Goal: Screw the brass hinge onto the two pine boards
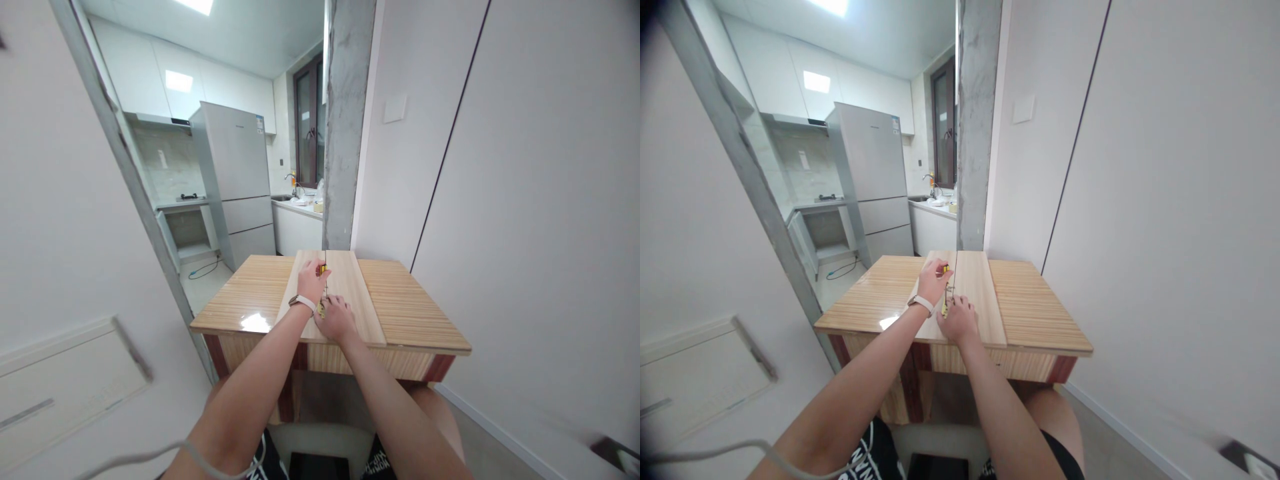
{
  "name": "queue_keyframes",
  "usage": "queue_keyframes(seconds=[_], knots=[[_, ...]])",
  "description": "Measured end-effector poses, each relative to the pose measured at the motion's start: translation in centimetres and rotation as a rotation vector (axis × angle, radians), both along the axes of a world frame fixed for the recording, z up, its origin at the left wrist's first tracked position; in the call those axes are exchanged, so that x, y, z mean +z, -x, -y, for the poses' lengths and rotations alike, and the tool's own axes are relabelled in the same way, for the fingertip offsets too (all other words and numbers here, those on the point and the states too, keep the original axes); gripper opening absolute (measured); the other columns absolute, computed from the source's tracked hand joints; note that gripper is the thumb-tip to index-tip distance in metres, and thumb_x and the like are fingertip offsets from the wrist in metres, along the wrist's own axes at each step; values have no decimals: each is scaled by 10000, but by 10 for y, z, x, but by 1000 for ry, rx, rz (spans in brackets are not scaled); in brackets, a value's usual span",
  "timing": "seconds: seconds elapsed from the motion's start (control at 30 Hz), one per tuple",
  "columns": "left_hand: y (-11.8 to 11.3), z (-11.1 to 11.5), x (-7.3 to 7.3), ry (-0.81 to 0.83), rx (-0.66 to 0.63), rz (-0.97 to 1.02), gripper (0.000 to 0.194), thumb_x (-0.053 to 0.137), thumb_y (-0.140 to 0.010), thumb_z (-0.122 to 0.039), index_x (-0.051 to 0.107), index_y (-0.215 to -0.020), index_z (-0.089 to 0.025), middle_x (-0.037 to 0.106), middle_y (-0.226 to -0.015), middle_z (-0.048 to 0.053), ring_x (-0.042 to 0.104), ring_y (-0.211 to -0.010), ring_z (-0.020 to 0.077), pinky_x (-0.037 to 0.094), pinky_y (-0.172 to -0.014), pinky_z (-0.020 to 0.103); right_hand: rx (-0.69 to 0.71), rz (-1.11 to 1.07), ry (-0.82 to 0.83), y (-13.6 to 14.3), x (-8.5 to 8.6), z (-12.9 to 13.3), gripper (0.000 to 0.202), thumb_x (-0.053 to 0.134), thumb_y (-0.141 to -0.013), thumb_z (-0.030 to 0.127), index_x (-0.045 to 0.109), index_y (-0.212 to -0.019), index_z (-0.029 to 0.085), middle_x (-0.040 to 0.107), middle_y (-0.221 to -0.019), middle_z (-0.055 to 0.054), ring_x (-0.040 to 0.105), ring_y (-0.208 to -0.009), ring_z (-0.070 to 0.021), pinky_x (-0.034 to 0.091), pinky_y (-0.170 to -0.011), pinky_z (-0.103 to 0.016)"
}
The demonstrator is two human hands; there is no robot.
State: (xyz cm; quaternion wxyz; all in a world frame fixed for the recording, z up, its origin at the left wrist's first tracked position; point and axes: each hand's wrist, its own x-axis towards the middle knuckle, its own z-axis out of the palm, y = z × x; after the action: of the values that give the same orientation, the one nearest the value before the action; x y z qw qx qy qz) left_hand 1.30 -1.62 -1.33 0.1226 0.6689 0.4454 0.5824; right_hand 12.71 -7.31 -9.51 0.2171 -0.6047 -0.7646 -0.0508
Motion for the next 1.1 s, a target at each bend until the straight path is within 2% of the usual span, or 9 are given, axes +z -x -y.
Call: queue_keyframes(seconds=[0.13, 0.4, 0.57, 0.67, 0.73, 0.87, 0.97, 1.03, 1.1], knots=[[4, -4, 2, 58, 2, 19, 221, 783, -860, -179, 708, -1059, -238, 710, -992, 36, 688, -870, 173, 576, -846, 323, 2, 0, 19, 0, 1, 0, 545, 519, -983, 544, 635, -1388, 198, 589, -1459, -156, 449, -1321, -336, 359, -1073, -456], [13, -15, 4, 149, -92, 104, 229, 783, -838, -199, 681, -1041, -218, 717, -893, 26, 688, -801, 161, 558, -707, 270, -9, -2, 64, 0, 5, 0, 558, 525, -980, 550, 617, -1411, 208, 578, -1477, -159, 437, -1352, -337, 343, -1094, -460], [15, -14, -2, 159, -120, 130, 228, 813, -838, -273, 661, -992, -199, 733, -910, 47, 697, -817, 168, 566, -726, 280, -11, -38, 76, 0, 4, 1, 534, 543, -985, 551, 637, -1395, 222, 576, -1487, -150, 440, -1368, -330, 339, -1118, -458], [14, -11, -6, 173, -148, 133, 188, 791, -870, -300, 653, -938, -192, 736, -903, 52, 698, -800, 168, 570, -725, 287, -49, -138, 30, -4, 11, -3, 479, 500, -1025, 530, 661, -1372, 242, 582, -1483, -137, 458, -1374, -314, 368, -1117, -438], [13, -9, -6, 176, -162, 138, 177, 782, -881, -295, 654, -944, -190, 743, -914, 57, 709, -819, 172, 581, -746, 297, -82, -243, -25, -9, 25, -9, 466, 427, -1065, 491, 662, -1372, 231, 610, -1439, -147, 515, -1331, -291, 406, -1096, -406], [11, -3, -5, 169, -197, 94, 148, 793, -869, -247, 669, -927, -188, 753, -921, 68, 716, -812, 174, 601, -768, 316, 47, -367, -93, -19, 77, -25, 513, 321, -1101, 423, 525, -1506, 181, 590, -1448, -162, 667, -1062, -211, 486, -991, -332], [9, 1, -4, 173, -193, 97, 155, 801, -860, -247, 687, -947, -189, 755, -919, 73, 720, -814, 182, 616, -771, 327, 209, -215, -90, -24, 117, -34, 458, 443, -1074, 324, 504, -1506, 186, 608, -1440, -144, 651, -1138, -198, 460, -1005, -298], [9, 2, -3, 166, -182, 93, 151, 795, -861, -247, 691, -953, -188, 754, -916, 76, 722, -825, 191, 619, -774, 335, 316, -53, -12, -25, 136, -36, 348, 513, -1037, 235, 600, -1371, 190, 681, -1335, -125, 641, -1176, -207, 443, -989, -285], [10, 3, -4, 157, -182, 77, 119, 761, -884, -245, 684, -954, -188, 752, -918, 81, 723, -843, 198, 615, -766, 333, 322, 72, 47, -24, 150, -36, 242, 522, -1023, 178, 642, -1233, 191, 736, -1195, -110, 667, -1118, -208, 444, -928, -274]])
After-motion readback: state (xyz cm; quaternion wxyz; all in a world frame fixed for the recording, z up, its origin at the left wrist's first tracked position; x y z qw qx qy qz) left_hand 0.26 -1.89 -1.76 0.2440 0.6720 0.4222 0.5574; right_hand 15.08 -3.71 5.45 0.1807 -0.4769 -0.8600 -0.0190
